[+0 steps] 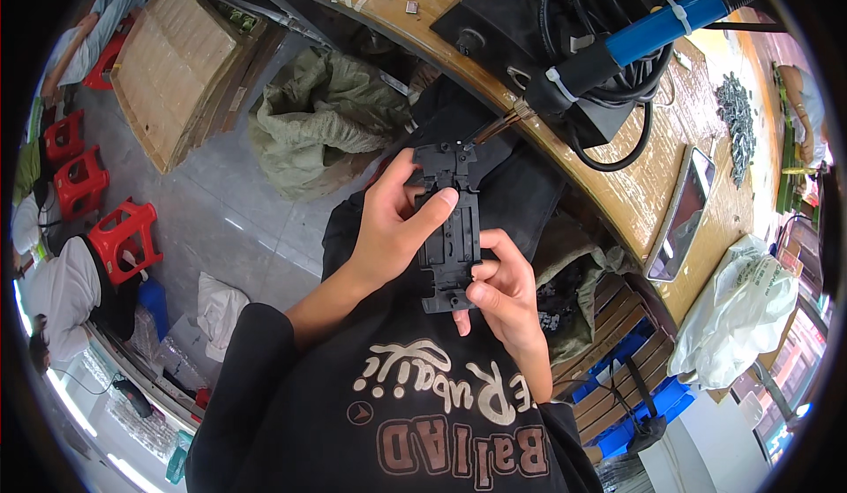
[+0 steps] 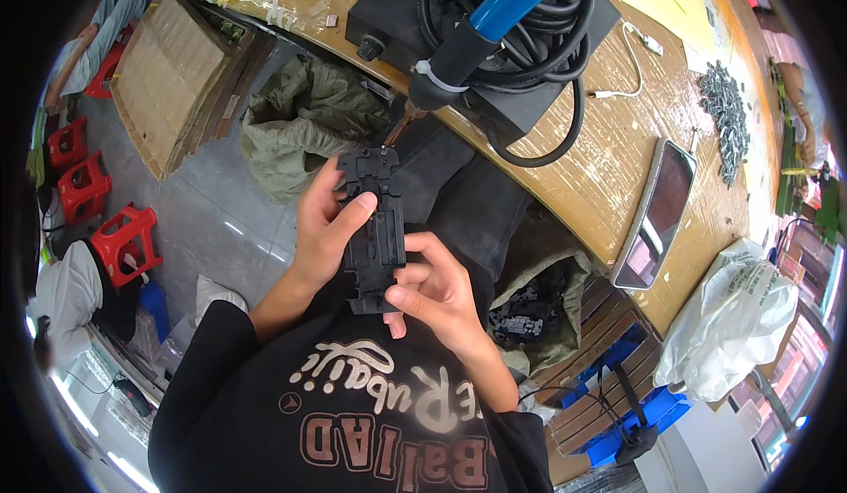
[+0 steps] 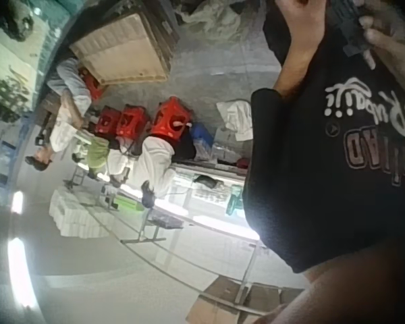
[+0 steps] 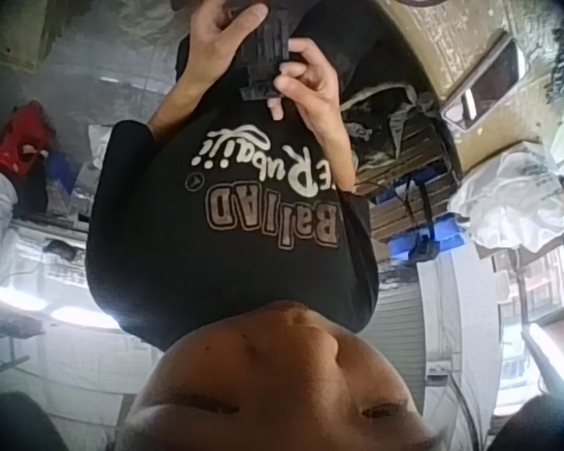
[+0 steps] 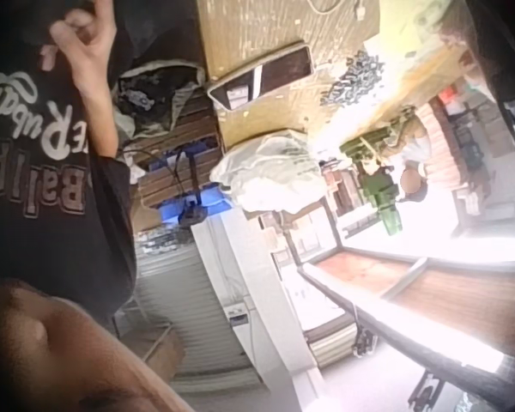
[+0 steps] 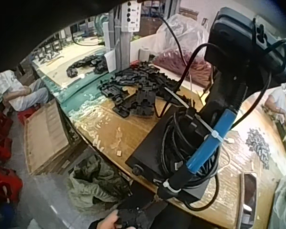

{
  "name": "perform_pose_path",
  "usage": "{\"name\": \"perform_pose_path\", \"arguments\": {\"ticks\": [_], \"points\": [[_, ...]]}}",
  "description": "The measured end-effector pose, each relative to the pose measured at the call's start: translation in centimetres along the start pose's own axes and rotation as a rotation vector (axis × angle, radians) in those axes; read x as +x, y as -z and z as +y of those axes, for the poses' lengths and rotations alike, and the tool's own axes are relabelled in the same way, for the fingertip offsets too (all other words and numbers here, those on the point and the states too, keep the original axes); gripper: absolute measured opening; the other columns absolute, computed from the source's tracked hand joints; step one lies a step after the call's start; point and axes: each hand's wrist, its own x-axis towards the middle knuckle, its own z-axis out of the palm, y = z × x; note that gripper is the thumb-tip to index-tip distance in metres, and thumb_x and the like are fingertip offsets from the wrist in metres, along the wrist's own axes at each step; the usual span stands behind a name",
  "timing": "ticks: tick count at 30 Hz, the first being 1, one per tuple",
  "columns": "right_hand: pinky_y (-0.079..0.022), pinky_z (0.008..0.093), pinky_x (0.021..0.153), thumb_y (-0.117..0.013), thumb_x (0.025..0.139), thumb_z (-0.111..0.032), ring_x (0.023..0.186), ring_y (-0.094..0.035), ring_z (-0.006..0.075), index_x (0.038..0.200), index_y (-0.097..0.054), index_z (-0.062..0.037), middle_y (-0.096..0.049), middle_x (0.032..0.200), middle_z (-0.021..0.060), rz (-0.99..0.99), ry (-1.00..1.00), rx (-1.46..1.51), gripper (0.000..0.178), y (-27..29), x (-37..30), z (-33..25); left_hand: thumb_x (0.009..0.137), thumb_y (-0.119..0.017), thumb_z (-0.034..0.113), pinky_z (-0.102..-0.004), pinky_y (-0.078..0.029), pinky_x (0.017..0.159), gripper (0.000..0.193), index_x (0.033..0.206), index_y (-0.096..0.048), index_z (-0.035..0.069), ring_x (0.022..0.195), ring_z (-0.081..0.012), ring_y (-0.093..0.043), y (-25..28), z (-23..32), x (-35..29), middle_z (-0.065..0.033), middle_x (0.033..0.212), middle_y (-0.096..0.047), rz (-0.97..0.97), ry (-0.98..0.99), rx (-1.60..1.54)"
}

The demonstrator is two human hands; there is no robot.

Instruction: Assembling small black plastic parts and springs at a manufacturing workbench.

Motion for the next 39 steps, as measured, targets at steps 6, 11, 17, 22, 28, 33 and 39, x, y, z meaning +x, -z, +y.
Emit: {"name": "perform_pose_path", "arguments": {"ticks": [6,11,17,22,28,33,39], "points": [[-0.044,0.0238,0.038,-0.058,0.077,-0.006,0.045,-0.054,0.0175,0.106,-0.033,0.0075,-0.059,0.080,0.0176,0.001,0.016,0.016,0.041,-0.2,-0.4,-0.3,0.081,-0.054,0.005,-0.0160,-0.040,0.054,0.025,0.104,-0.043,0.000,0.064,-0.0022,-0.051,-0.1,0.4,-0.3,-0.0023,0.080,-0.056,-0.031,-0.003,0.004],[-0.041,0.0222,0.042,-0.056,0.079,0.000,0.046,-0.052,0.0134,0.108,-0.037,0.0032,-0.056,0.065,0.0099,-0.027,0.020,0.025,0.035,-0.2,-0.3,-0.5,0.082,-0.054,0.005,-0.0160,-0.040,0.054,0.025,0.104,-0.043,0.000,0.065,-0.0022,-0.051,-0.3,0.4,-0.3,-0.0023,0.081,-0.056,-0.012,-0.006,0.001],[-0.041,0.0224,0.041,-0.054,0.080,-0.001,0.046,-0.052,0.0134,0.107,-0.038,0.0019,-0.055,0.063,0.0091,0.019,-0.022,0.048,0.031,0.4,0.4,-0.3,0.082,-0.053,0.005,-0.0169,-0.043,0.056,0.023,0.103,-0.044,0.000,0.067,-0.0032,-0.053,-0.1,-0.5,0.4,-0.0028,0.082,-0.056,0.014,-0.010,0.035],[-0.041,0.0222,0.041,-0.054,0.080,-0.001,0.046,-0.052,0.0133,0.106,-0.039,0.0018,-0.055,0.063,0.0091,-0.012,-0.002,0.043,0.030,0.2,0.9,-0.5,0.081,-0.053,0.004,-0.0174,-0.045,0.056,0.022,0.102,-0.046,0.000,0.067,-0.0041,-0.054,-0.1,-0.1,0.7,-0.0028,0.083,-0.056,0.025,-0.005,0.011],[-0.041,0.0216,0.041,-0.054,0.080,-0.001,0.046,-0.052,0.0131,0.107,-0.039,0.0030,-0.055,0.063,0.0090,-0.041,0.035,0.043,0.031,-0.1,0.8,-0.9,0.081,-0.054,0.004,-0.0173,-0.045,0.057,0.023,0.102,-0.046,0.000,0.071,-0.0045,-0.054,-0.2,0.5,0.6,-0.0034,0.086,-0.056,0.024,-0.045,0.017],[-0.040,0.0209,0.041,-0.054,0.080,-0.001,0.045,-0.051,0.0123,0.107,-0.040,0.0029,-0.055,0.063,0.0078,0.006,0.023,0.013,0.030,0.4,0.7,-0.5,0.081,-0.053,0.005,-0.0172,-0.045,0.057,0.024,0.104,-0.046,0.000,0.070,-0.0048,-0.054,-0.3,-0.3,0.7,-0.0033,0.086,-0.056,0.006,-0.071,0.049],[-0.041,0.0218,0.040,-0.054,0.081,-0.005,0.045,-0.052,0.0121,0.105,-0.044,0.0014,-0.055,0.064,0.0063,0.146,-0.015,-0.044,0.027,3.4,0.0,1.0,0.086,-0.050,0.018,-0.0160,-0.030,0.038,0.025,0.106,-0.047,0.002,0.044,-0.0017,-0.039,1.2,-3.1,1.0,0.0042,0.056,-0.045,0.020,0.162,0.152]]}}
